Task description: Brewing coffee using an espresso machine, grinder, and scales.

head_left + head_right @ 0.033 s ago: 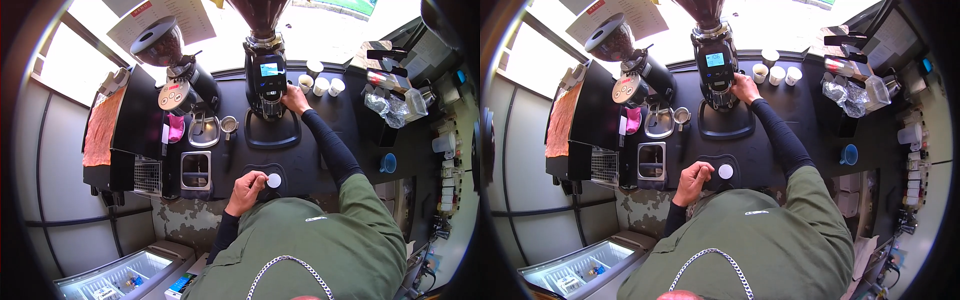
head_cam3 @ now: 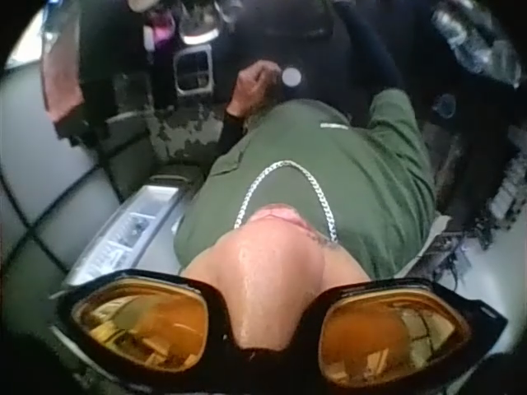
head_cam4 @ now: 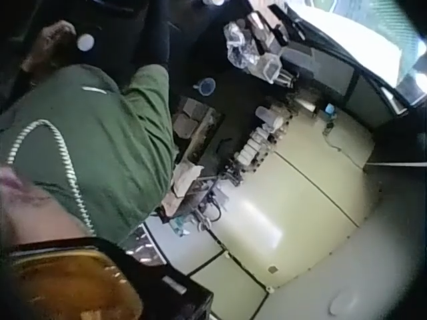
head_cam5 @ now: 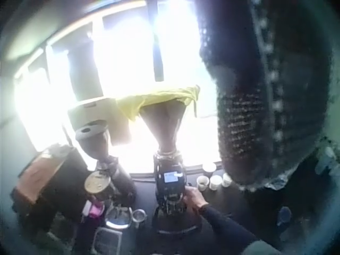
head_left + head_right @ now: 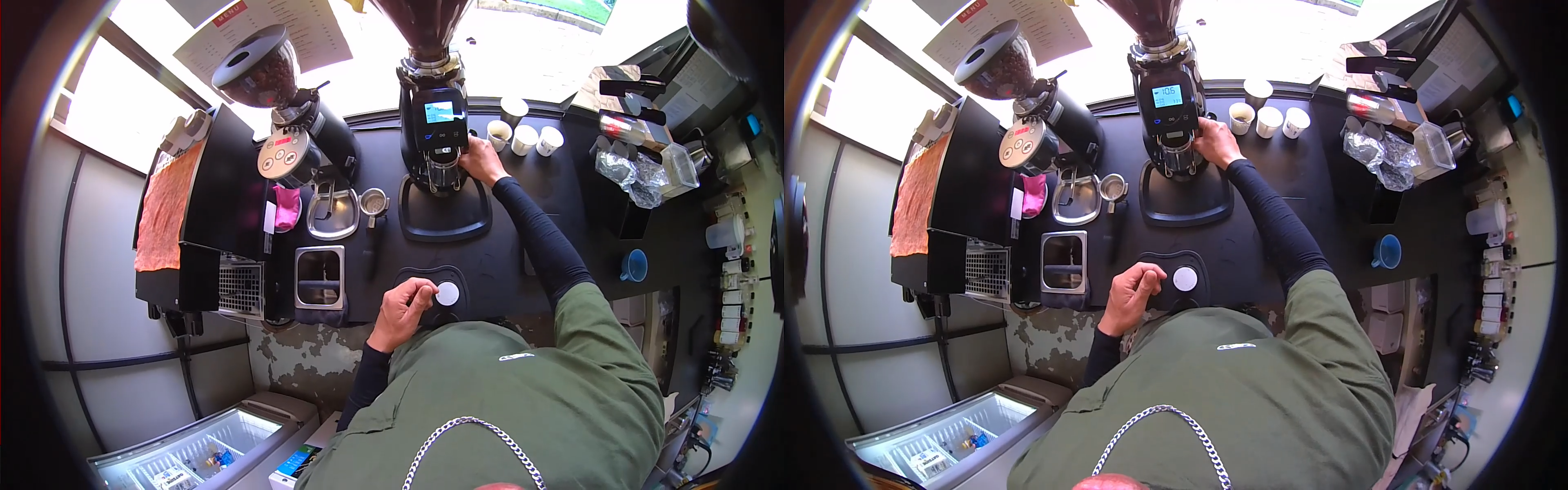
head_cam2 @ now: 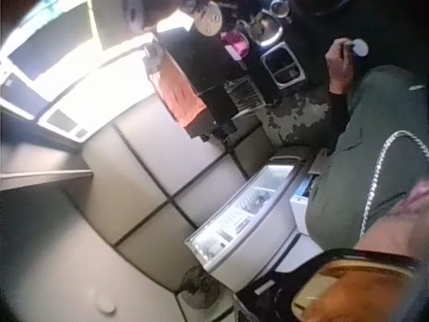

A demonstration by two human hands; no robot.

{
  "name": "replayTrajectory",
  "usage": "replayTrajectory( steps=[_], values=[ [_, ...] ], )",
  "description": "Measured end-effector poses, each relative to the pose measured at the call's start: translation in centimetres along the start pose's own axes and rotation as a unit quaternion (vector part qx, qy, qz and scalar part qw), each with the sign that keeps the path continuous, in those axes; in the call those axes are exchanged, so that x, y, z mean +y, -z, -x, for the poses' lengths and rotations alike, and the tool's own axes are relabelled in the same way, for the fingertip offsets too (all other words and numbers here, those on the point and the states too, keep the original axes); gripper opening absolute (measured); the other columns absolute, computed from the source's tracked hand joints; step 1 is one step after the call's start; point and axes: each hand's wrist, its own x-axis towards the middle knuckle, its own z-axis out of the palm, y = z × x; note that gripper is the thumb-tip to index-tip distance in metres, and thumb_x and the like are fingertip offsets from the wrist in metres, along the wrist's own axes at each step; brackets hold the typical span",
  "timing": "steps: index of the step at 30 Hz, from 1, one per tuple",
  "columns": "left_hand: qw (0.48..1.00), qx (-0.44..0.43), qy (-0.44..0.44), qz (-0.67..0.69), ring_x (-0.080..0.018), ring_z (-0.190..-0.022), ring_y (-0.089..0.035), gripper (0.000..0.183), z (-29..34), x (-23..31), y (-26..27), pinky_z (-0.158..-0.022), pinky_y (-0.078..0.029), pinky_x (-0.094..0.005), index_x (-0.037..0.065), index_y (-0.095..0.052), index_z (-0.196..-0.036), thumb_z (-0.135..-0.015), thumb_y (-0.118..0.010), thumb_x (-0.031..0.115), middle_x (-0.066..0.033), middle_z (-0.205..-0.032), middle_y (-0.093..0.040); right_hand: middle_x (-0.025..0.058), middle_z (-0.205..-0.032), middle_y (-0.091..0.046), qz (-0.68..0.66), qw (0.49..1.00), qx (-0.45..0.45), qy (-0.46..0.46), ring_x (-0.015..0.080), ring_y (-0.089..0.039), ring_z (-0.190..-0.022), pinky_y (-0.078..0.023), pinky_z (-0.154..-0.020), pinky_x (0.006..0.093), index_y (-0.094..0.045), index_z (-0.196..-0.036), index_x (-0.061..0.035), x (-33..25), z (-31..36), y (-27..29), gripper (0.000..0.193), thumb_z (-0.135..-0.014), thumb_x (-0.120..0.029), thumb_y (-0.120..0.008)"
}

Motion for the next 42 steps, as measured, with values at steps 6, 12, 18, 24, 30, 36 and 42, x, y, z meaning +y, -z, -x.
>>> replayTrajectory(
  steps=[6,12,18,24,30,36,42],
  values=[
    [1.0,-0.001,0.0,0.002,-0.006,-0.069,-0.055,0.037,-0.2,-0.4,-0.2,-0.064,-0.045,-0.0231,0.0,-0.069,-0.102,-0.107,-0.059,0.036,0.0008,-0.073,-0.06,0.0237,-0.092,-0.072,0.014,0.999,-0.011,0.03,0.0364,-0.073,-0.086,-0.056,-0.08,0.0414,-0.067,-0.105,0.0007,0.5,-0.2,-0.1,0.024,-0.085,-0.011,-0.072],
    [1.0,-0.002,0.004,-0.004,-0.0063,-0.07,-0.056,0.037,-0.3,0.0,-0.1,-0.065,-0.046,-0.0233,0.001,-0.069,-0.102,-0.107,-0.059,0.036,0.0003,-0.074,-0.06,0.0181,-0.102,-0.071,-0.003,0.996,-0.078,-0.033,0.0276,-0.071,-0.091,-0.056,-0.083,0.0384,-0.055,-0.119,0.0011,1.8,1.3,1.6,0.039,-0.085,-0.01,-0.071],
    [1.0,0.004,0.018,-0.004,-0.0066,-0.07,-0.056,0.036,-0.2,-0.5,-0.3,-0.065,-0.046,-0.0233,0.001,-0.069,-0.103,-0.107,-0.059,0.035,-0.0002,-0.075,-0.06,0.029,-0.137,-0.058,-0.137,0.989,-0.016,-0.05,0.0365,-0.059,-0.128,-0.044,-0.111,0.0448,-0.003,-0.157,-0.0054,-5.0,5.9,-0.4,0.12,-0.079,-0.032,-0.09],
    [0.999,-0.033,0.006,-0.003,-0.0069,-0.071,-0.055,0.033,-1.2,-0.1,-1.4,-0.065,-0.045,-0.0236,0.0,-0.068,-0.103,-0.107,-0.06,0.032,-0.0006,-0.076,-0.06,0.0231,-0.118,-0.071,-0.049,0.994,0.059,-0.073,0.0375,-0.067,-0.117,-0.049,-0.105,0.0454,-0.012,-0.159,-0.003,-5.9,7.0,-2.3,0.117,-0.077,-0.034,-0.09],
    [0.999,-0.036,0.006,0.002,-0.0073,-0.071,-0.056,0.035,-0.6,0.2,-2.3,-0.065,-0.046,-0.0242,0.0,-0.068,-0.102,-0.107,-0.06,0.033,-0.0006,-0.076,-0.06,0.0139,-0.112,-0.073,-0.087,0.996,0.014,-0.027,0.0322,-0.068,-0.109,-0.05,-0.1,0.0434,-0.039,-0.151,-0.0042,-4.8,10.2,-0.3,0.089,-0.079,-0.027,-0.086],
    [0.997,-0.026,-0.03,-0.065,-0.0073,-0.071,-0.057,0.034,-0.3,0.5,-2.6,-0.066,-0.047,-0.0242,0.001,-0.07,-0.104,-0.107,-0.06,0.033,-0.0009,-0.075,-0.062,0.0091,-0.132,-0.063,-0.002,0.999,-0.003,-0.037,0.0322,-0.054,-0.13,-0.031,-0.112,0.0579,-0.054,-0.14,-0.0132,-4.2,17.8,3.2,0.073,-0.077,-0.031,-0.085],
    [0.999,-0.032,0.011,-0.009,-0.0071,-0.07,-0.056,0.035,-0.6,-0.9,-5.2,-0.066,-0.046,-0.0239,0.001,-0.069,-0.101,-0.107,-0.059,0.033,-0.0003,-0.075,-0.06,0.0073,-0.134,-0.062,0.026,0.985,0.044,-0.164,0.0312,-0.052,-0.131,-0.025,-0.114,0.0653,-0.053,-0.138,-0.015,2.2,23.6,7.5,0.073,-0.075,-0.037,-0.085]
  ],
)
